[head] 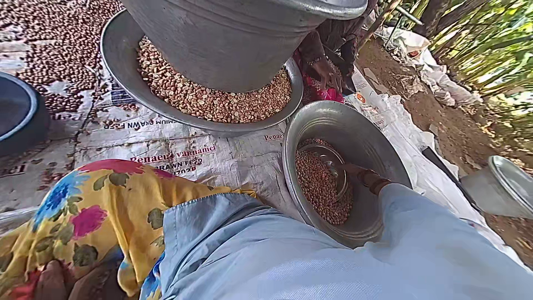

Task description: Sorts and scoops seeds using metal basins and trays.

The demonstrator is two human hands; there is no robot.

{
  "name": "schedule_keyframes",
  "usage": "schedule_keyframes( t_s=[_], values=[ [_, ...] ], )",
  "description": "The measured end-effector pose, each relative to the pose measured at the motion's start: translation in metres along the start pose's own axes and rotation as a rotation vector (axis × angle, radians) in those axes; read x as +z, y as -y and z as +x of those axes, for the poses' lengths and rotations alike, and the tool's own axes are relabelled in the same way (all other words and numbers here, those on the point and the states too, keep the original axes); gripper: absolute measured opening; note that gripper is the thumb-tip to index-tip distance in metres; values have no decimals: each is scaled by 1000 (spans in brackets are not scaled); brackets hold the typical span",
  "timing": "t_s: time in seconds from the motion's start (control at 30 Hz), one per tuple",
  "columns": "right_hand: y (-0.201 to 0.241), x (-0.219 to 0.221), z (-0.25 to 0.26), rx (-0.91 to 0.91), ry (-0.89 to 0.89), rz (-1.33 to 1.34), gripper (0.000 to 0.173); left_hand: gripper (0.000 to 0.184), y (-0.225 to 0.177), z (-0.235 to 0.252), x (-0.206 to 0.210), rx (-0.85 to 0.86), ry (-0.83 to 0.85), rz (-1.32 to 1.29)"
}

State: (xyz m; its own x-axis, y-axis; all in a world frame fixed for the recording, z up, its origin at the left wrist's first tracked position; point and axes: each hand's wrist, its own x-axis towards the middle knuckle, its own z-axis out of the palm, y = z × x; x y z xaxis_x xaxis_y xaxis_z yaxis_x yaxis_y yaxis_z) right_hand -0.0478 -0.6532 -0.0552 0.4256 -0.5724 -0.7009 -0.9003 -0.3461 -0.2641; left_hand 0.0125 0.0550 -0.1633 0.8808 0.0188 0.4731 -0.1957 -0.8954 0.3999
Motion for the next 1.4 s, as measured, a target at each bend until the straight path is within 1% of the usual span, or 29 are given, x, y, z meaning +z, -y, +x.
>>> schedule_keyframes(
  t_s=[0.07,0.1,0.13,0.23,0.3,0.37,0.43,0.47,0.57,0.6,0.67,0.7,0.73,0.8,0.83,0.87,0.9,0.93,0.97,1.0,1.07,1.1,1.13,1.17,1.2,1.23,1.3,1.33,1.4],
  values=[
    [5,3,-7,10,-26,12,52,18,7,-2,3,-3,21,-17],
    [7,2,-8,-5,-23,58,44,23,8,-3,0,-30,66,-31],
    [6,-2,-6,-15,-14,88,41,29,3,-3,-8,-51,124,-54],
    [-10,-21,-4,16,-15,67,41,37,6,-3,-17,-79,207,-95],
    [-22,-32,-15,44,-66,47,38,38,13,-5,-14,-71,207,-102],
    [-43,-30,-25,36,-101,153,36,38,2,-3,-17,-73,187,-118],
    [-53,-13,-35,-31,-128,251,27,37,-23,4,-26,-86,172,-175],
    [-51,-1,-42,-93,-137,233,27,37,-19,1,-23,-85,178,-166],
    [-41,25,-48,-288,-143,5,23,37,-9,-2,-21,-52,191,-193],
    [-37,29,-43,-283,-136,59,23,37,-7,-2,-19,-43,179,-206],
    [-23,39,-36,-167,-102,347,22,36,3,-6,-18,-36,178,-182],
    [-13,41,-35,-130,-89,425,20,36,-2,-4,-23,-33,180,-197],
    [-6,41,-34,-103,-69,464,19,36,-7,-2,-29,-43,188,-209],
    [-8,48,-27,-64,-59,500,22,42,4,-8,-26,-56,196,-196],
    [-7,51,-26,-69,-72,527,22,45,5,-7,-21,-33,148,-235],
    [-6,54,-27,-88,-87,564,21,44,-12,2,-23,-1,84,-299],
    [-9,59,-29,-110,-95,597,21,40,-47,13,-31,30,45,-360],
    [-9,64,-32,-127,-97,629,21,38,-86,27,-37,88,57,-433],
    [-6,68,-32,-137,-106,656,20,38,-124,44,-38,173,144,-528],
    [-5,70,-33,-141,-115,684,21,42,-156,58,-33,268,331,-650],
    [2,73,-41,-147,-152,746,20,49,-204,83,-18,456,846,-844],
    [6,73,-45,-165,-169,777,21,53,-224,94,-12,508,1062,-881],
    [12,72,-48,-185,-186,809,22,61,-243,103,-7,506,1232,-891],
    [16,69,-52,-204,-201,835,25,68,-263,107,-4,450,1360,-899],
    [19,64,-56,-223,-215,849,28,70,-283,106,-2,371,1421,-910],
    [22,59,-62,-243,-231,854,29,70,-302,105,-3,278,1447,-913],
    [30,45,-74,-292,-253,862,28,65,-335,108,-9,32,1456,-874],
    [36,37,-82,-314,-257,853,25,62,-343,112,-8,-27,1438,-860],
    [48,18,-101,-343,-267,803,22,55,-352,123,4,-69,1401,-878]
  ],
)
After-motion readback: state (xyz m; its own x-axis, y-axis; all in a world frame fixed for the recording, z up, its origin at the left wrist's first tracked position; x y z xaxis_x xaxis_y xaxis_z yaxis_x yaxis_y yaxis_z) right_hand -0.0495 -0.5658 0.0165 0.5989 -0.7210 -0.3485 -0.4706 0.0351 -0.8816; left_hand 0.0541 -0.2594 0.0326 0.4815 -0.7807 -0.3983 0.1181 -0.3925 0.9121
